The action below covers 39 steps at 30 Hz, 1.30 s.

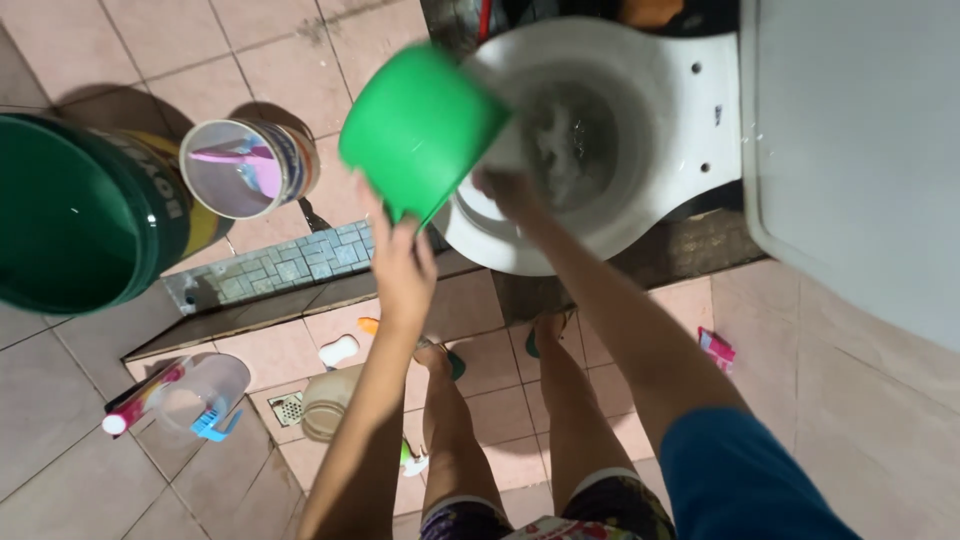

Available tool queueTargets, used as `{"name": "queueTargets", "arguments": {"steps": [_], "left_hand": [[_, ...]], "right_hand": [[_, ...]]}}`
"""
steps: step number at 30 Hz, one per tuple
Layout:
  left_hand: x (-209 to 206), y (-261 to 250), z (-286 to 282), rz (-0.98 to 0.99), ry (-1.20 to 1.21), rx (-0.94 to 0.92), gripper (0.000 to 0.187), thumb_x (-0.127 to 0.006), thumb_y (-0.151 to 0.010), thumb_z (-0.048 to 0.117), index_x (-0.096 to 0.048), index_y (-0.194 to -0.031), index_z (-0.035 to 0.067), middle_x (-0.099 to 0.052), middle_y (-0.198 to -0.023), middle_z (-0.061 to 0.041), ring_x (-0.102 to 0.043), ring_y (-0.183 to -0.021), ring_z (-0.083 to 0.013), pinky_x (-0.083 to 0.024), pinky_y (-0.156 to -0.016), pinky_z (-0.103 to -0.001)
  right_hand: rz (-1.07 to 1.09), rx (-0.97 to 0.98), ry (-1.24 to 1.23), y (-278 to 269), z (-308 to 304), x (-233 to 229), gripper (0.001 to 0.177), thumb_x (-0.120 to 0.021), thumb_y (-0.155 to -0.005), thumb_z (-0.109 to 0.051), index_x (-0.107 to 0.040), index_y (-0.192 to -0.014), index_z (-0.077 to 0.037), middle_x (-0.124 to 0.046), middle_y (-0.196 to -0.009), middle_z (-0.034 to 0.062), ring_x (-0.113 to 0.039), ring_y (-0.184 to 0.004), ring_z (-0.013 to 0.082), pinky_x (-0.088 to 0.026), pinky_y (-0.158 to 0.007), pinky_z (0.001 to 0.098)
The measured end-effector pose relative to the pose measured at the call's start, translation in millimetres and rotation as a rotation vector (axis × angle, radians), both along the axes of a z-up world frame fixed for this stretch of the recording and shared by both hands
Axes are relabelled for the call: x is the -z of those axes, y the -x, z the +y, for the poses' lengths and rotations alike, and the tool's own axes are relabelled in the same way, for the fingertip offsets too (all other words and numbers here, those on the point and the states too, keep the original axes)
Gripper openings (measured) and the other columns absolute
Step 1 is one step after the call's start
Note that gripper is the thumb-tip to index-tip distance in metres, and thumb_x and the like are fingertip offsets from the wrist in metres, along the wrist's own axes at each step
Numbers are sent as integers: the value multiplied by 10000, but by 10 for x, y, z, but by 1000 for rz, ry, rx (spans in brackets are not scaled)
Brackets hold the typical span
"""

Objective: Scrubbing the floor and cleaning the toilet area with water and a brush.

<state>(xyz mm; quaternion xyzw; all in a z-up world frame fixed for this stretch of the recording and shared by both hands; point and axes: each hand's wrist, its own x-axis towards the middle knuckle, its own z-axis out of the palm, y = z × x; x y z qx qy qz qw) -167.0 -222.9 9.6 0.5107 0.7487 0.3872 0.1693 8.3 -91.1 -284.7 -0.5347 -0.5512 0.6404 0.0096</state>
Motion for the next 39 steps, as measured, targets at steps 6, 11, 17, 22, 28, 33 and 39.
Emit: {"name": "queueTargets", "arguments": {"steps": [6,11,17,22,28,33,39], "left_hand": [[-168,21,-921,-385,-128,-463,259,-681,-993,-1,-459,-1122,33,-303,-1692,-235,-588,-1093,-252,-509,-917,-360],[230,259,-1911,-1069,-237,-984,517,-668,-998,-24,-374,-1347,218,-567,-1356,-150,-639,-1094,-278,-595,-707,-421],[-106,472,-2458,-1173,-217,-1210,535,-602,-914,-93,-313,-1226,232,-519,-1311,-170,-659,-950,-367,-631,-562,-559],[-378,565,-2612,-1224,-65,-1219,553,-605,-915,-61,-287,-1235,259,-496,-1295,-205,-646,-915,-406,-577,-532,-533],[-691,621,-2407,-1338,-44,-1088,555,-558,-909,-32,-265,-1234,309,-509,-1330,-171,-664,-902,-453,-514,-484,-484],[-893,640,-2188,-1356,-114,-956,492,-539,-914,-77,-272,-1197,224,-456,-1328,-196,-676,-1012,-417,-664,-583,-583],[-947,674,-2072,-1406,-72,-896,440,-554,-945,-34,-284,-1203,198,-489,-1299,-232,-686,-990,-448,-613,-600,-584]], "right_hand": [[-119,-51,-359,-645,-915,-1794,443,-441,-1116,-358,-671,-1287,-20,-726,-1081,176,-678,-996,341,-515,-886,446],[-276,114,-292,-1145,-1327,-2582,491,-509,-1082,-338,-542,-1487,-63,-717,-1007,226,-696,-918,346,-567,-836,412],[-303,263,-581,-1874,-1611,-2316,423,-655,-959,-282,-644,-1296,-27,-739,-1076,178,-726,-979,328,-571,-841,427],[-486,144,-705,-1775,-1532,-2506,336,-654,-988,-262,-681,-1250,-52,-740,-1084,208,-695,-1001,389,-544,-879,467],[-44,370,-830,-1046,-1638,-2641,325,-670,-981,-227,-683,-1237,-27,-750,-1113,214,-723,-1036,369,-562,-905,417],[-157,435,-608,-263,-1746,-3141,563,-713,-899,-314,-619,-1348,13,-686,-1271,240,-659,-1200,338,-505,-1011,384],[-104,455,-527,197,-1795,-3444,634,-684,-926,-388,-559,-1408,6,-660,-1338,248,-630,-1264,332,-479,-1056,381]]}}
